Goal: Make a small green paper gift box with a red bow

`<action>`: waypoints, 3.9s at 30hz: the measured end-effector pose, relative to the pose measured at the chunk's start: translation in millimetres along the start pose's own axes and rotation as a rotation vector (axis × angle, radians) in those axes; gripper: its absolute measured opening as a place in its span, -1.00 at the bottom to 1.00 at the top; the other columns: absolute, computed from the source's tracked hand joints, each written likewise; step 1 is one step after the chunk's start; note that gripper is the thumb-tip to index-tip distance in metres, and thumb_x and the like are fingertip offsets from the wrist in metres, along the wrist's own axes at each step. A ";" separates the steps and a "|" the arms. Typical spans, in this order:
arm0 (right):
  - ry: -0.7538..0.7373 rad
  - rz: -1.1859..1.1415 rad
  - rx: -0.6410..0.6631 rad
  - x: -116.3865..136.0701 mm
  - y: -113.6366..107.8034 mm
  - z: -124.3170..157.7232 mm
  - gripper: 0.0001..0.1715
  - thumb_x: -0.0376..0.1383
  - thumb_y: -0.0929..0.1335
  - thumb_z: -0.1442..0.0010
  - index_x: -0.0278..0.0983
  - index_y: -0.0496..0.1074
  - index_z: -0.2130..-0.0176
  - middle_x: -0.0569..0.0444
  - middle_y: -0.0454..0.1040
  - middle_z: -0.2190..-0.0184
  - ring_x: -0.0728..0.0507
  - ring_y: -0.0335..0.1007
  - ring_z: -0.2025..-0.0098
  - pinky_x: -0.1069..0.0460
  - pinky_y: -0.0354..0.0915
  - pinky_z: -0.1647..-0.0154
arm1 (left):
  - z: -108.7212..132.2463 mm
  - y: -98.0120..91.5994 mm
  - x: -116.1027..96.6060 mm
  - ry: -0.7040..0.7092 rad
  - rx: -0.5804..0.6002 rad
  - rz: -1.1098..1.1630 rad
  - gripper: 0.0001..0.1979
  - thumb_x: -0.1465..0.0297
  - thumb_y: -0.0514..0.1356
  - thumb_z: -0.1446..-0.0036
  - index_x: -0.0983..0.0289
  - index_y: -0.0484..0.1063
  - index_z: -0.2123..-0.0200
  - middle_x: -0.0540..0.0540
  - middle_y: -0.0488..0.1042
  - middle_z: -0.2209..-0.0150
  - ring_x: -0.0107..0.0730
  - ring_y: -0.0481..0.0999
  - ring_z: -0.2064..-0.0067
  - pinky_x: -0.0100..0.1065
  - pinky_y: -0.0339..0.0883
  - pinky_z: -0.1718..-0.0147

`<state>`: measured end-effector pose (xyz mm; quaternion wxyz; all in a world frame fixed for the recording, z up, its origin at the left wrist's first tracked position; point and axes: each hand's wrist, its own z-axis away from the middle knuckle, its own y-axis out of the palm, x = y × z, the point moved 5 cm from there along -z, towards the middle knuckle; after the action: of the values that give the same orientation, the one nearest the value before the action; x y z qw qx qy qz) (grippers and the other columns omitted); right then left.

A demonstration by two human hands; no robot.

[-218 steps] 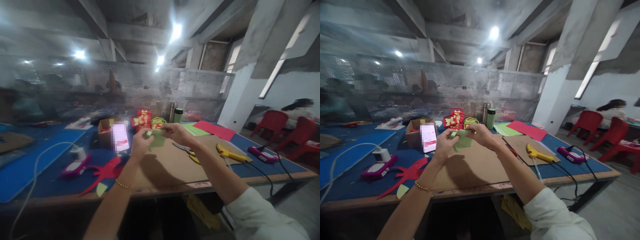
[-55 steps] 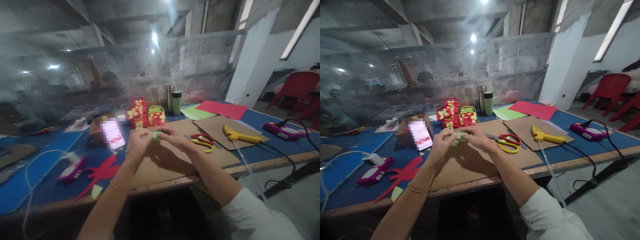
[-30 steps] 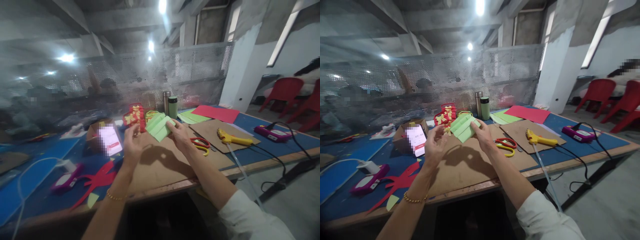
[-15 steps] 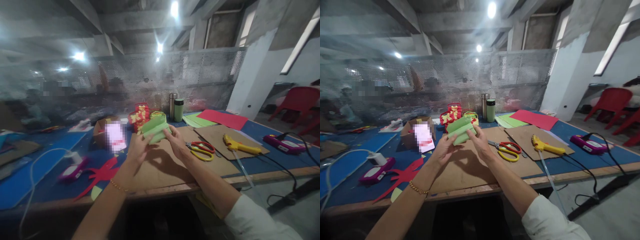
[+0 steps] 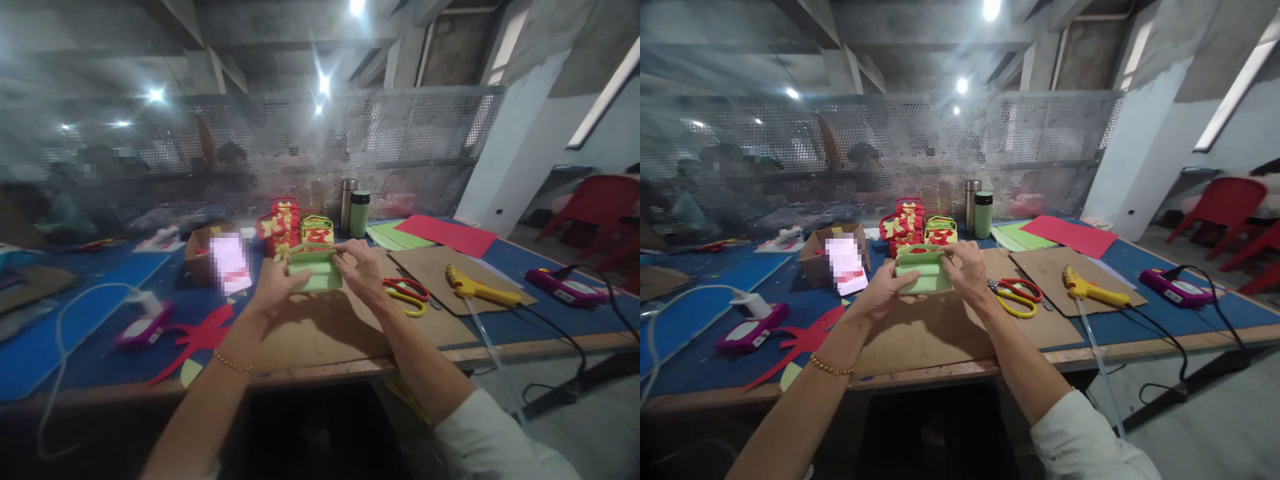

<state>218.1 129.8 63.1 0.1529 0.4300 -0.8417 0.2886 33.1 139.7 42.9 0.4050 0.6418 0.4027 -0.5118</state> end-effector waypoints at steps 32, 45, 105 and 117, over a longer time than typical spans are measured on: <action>-0.038 -0.189 0.215 6.0 10.9 3.0 -0.86 -0.17 0.50 -0.20 -0.09 0.68 0.20 0.02 0.64 0.17 -0.22 0.47 0.04 -0.19 0.29 -0.10 | -1.2 -2.4 -6.7 0.194 0.076 -0.379 -0.49 0.40 0.32 -0.03 0.24 0.51 -0.10 0.14 0.57 0.10 -0.26 0.53 0.12 -0.37 0.44 0.27; 0.193 -0.338 0.256 -2.2 15.8 5.4 -0.79 -0.14 0.46 -0.17 -0.21 0.66 0.33 0.05 0.63 0.36 -0.11 0.46 0.31 0.00 0.33 0.25 | -4.1 -10.2 4.2 0.210 0.093 -0.463 -0.51 0.34 0.33 -0.07 0.23 0.51 -0.11 0.15 0.59 0.16 -0.23 0.57 0.17 -0.32 0.46 0.26; -0.170 -0.125 0.214 7.5 12.3 0.5 -0.79 -0.24 0.45 -0.26 -0.20 0.43 0.40 0.07 0.47 0.38 -0.11 0.38 0.29 -0.02 0.33 0.20 | 1.7 2.9 -13.4 0.224 0.162 -0.512 -0.45 0.38 0.27 -0.09 0.22 0.47 -0.19 0.15 0.60 0.05 -0.24 0.55 0.14 -0.33 0.43 0.23; -0.187 -0.195 0.232 11.7 15.1 3.0 -0.82 -0.28 0.40 -0.30 -0.21 0.44 0.38 0.08 0.46 0.38 -0.08 0.34 0.33 0.01 0.30 0.27 | -2.8 -3.9 -11.5 0.303 0.092 -0.593 -0.53 0.43 0.25 -0.06 0.19 0.55 -0.08 0.12 0.61 0.07 -0.18 0.53 0.07 -0.26 0.40 0.10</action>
<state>199.0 127.5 61.3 0.0506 0.5492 -0.7676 0.3265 28.7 142.5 54.1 0.1448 0.5829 0.6041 -0.5238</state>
